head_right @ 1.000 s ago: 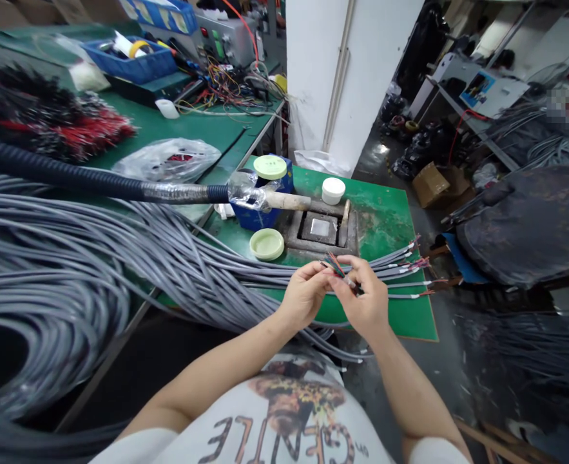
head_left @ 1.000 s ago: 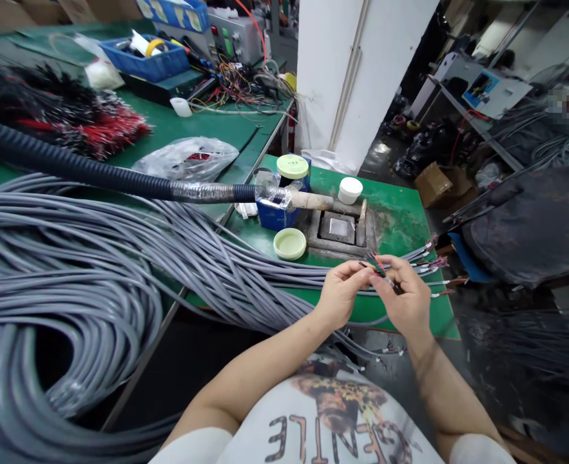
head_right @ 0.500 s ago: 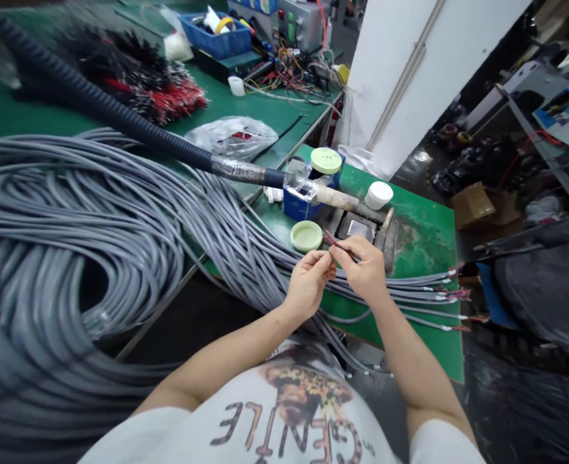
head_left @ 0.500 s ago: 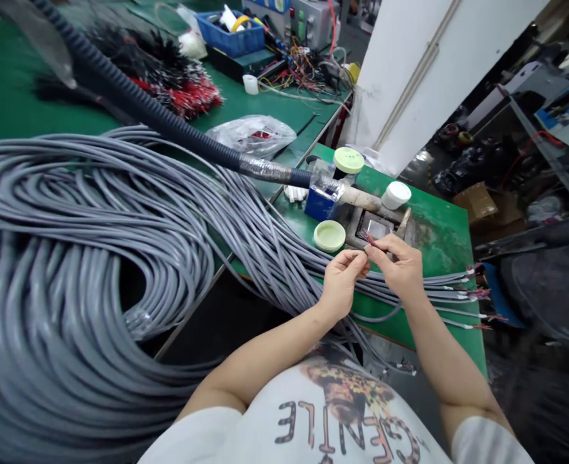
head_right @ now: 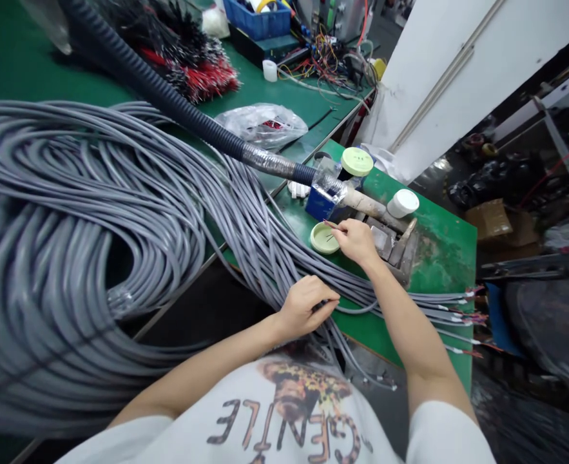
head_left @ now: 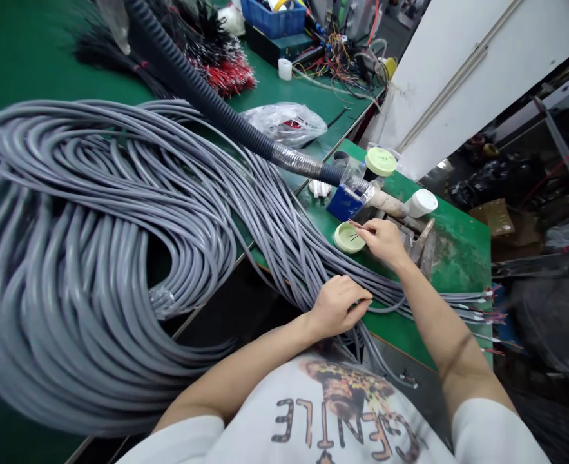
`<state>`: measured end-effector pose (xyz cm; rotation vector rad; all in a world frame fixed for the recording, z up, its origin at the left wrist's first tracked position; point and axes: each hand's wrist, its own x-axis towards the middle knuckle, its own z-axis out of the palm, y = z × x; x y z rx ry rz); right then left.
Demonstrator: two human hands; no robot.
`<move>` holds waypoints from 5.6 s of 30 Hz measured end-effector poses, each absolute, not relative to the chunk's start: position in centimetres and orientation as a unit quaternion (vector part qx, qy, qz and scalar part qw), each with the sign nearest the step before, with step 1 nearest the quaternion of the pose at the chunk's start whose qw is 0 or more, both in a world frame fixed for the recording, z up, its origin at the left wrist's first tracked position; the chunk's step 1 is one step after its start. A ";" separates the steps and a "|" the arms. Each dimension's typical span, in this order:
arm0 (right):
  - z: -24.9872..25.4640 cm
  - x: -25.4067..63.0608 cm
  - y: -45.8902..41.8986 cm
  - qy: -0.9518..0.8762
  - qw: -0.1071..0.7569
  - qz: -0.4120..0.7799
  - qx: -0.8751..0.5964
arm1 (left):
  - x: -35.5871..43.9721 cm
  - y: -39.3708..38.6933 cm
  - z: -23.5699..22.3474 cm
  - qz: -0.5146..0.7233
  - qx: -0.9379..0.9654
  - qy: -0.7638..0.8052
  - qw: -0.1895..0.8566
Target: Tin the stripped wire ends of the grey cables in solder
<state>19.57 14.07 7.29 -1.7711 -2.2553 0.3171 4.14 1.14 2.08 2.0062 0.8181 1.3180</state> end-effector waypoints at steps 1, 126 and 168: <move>7.0 19.5 14.2 -0.777 0.115 0.101 -0.610 | 4.2 1.2 2.0 0.493 0.760 0.308 0.291; 13.6 22.8 -2.5 -0.710 0.421 0.204 -0.526 | 11.4 3.1 8.4 0.430 0.126 0.111 0.887; 12.4 25.3 0.9 -0.896 0.293 0.021 -0.332 | 7.8 2.3 7.1 0.480 0.142 0.144 0.854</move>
